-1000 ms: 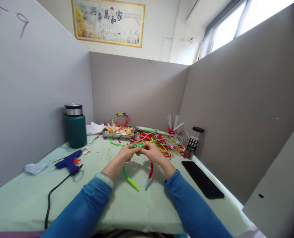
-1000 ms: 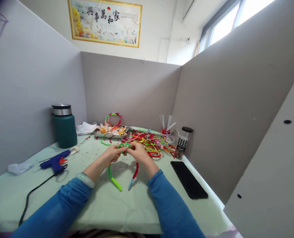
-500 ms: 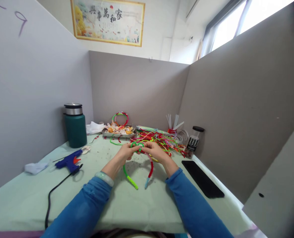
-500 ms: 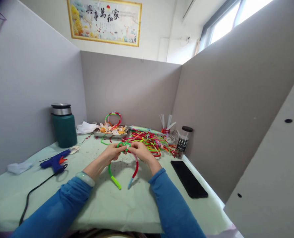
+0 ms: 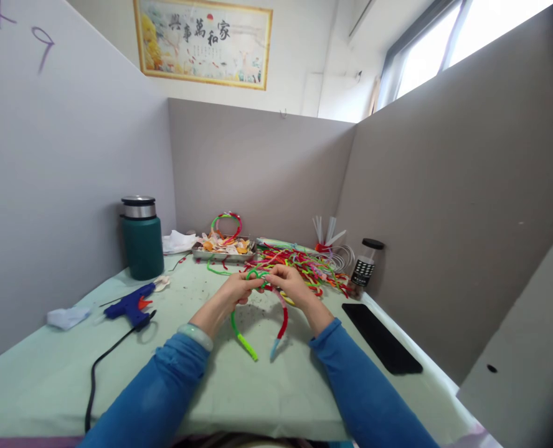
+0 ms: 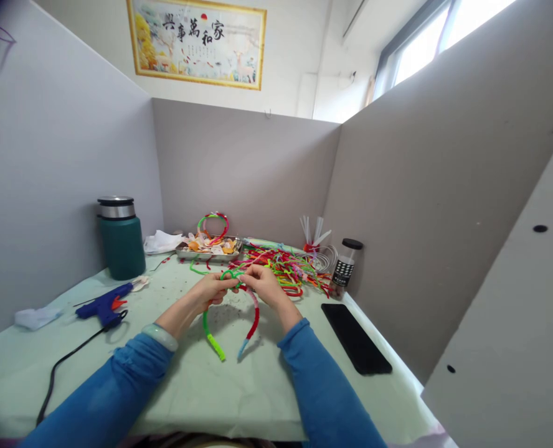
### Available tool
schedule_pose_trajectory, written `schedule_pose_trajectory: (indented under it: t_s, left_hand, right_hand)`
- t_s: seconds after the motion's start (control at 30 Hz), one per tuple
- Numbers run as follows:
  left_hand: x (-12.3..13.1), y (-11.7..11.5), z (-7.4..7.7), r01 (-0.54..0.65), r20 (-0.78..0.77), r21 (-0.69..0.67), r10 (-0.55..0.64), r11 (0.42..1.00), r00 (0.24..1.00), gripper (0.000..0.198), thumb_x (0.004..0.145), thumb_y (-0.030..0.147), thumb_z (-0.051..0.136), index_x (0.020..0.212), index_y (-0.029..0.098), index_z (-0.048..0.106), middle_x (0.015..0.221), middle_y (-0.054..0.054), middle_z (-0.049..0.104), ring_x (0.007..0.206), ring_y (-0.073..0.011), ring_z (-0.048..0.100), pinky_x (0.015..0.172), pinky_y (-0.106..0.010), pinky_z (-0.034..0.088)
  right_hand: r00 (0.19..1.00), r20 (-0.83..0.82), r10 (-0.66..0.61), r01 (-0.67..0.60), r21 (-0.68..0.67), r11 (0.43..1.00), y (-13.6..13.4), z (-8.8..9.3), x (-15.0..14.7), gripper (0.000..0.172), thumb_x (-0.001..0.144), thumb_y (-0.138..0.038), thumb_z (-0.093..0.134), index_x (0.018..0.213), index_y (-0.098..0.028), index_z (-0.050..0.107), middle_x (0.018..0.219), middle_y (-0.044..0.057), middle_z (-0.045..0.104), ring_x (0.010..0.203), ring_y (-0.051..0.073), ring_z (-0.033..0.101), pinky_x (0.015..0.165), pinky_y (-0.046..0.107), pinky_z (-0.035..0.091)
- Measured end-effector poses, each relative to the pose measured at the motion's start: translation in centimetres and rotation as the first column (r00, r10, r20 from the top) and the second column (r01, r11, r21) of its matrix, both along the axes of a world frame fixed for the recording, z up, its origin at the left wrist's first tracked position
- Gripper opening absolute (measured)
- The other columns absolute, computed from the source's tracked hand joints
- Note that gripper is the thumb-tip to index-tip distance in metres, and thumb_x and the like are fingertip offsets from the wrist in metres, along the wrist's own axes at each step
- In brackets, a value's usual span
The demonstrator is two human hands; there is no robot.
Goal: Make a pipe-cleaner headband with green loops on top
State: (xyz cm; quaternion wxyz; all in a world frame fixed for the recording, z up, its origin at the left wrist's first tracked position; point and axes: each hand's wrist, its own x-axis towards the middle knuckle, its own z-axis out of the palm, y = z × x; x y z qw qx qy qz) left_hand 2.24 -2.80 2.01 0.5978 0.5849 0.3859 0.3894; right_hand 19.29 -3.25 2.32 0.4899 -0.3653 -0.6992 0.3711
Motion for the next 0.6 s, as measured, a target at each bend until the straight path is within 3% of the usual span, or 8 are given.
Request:
schedule_pose_trajectory:
  t_s: [0.13,0.3,0.6]
  left_hand:
    - [0.0,-0.1,-0.1,0.031,-0.026,0.008,-0.031,0.999,0.999,0.037,0.06,0.042,0.072,0.071,0.016,0.048,0.06,0.002,0.058,0.034,0.0001,0.019,0.037,-0.021,0.009]
    - [-0.1,-0.3,0.2,0.096,0.028,-0.052,-0.095,0.994,0.995,0.037,0.058,0.038,0.074,0.071,0.016,0.048,0.058,0.003,0.056,0.033,0.0008,0.018,0.038,-0.021,0.009]
    - [-0.2,0.1,-0.2,0.104,0.09,-0.033,-0.101,0.994,0.991,0.03,0.061,0.032,0.074,0.077,0.014,0.057,0.053,0.005,0.048,0.038,-0.0022,0.028,0.039,-0.02,0.019]
  right_hand:
    - [1.0,-0.009,0.026,-0.027,-0.03,0.999,-0.2,0.0,-0.1,0.025,0.071,-0.039,0.064,0.07,-0.016,0.054,0.061,-0.003,0.05,0.055,0.009,0.043,0.052,0.022,0.033]
    - [0.984,-0.165,0.072,-0.088,-0.092,0.992,-0.3,-0.2,-0.1,0.026,0.068,-0.038,0.068,0.067,-0.016,0.053,0.06,-0.003,0.051,0.056,0.009,0.046,0.056,0.023,0.037]
    - [0.978,-0.203,0.05,-0.101,-0.248,0.963,0.8,-0.6,0.2,0.042,0.075,-0.057,0.055,0.077,-0.015,0.06,0.069,0.002,0.059,0.058,0.011,0.05,0.052,0.022,0.036]
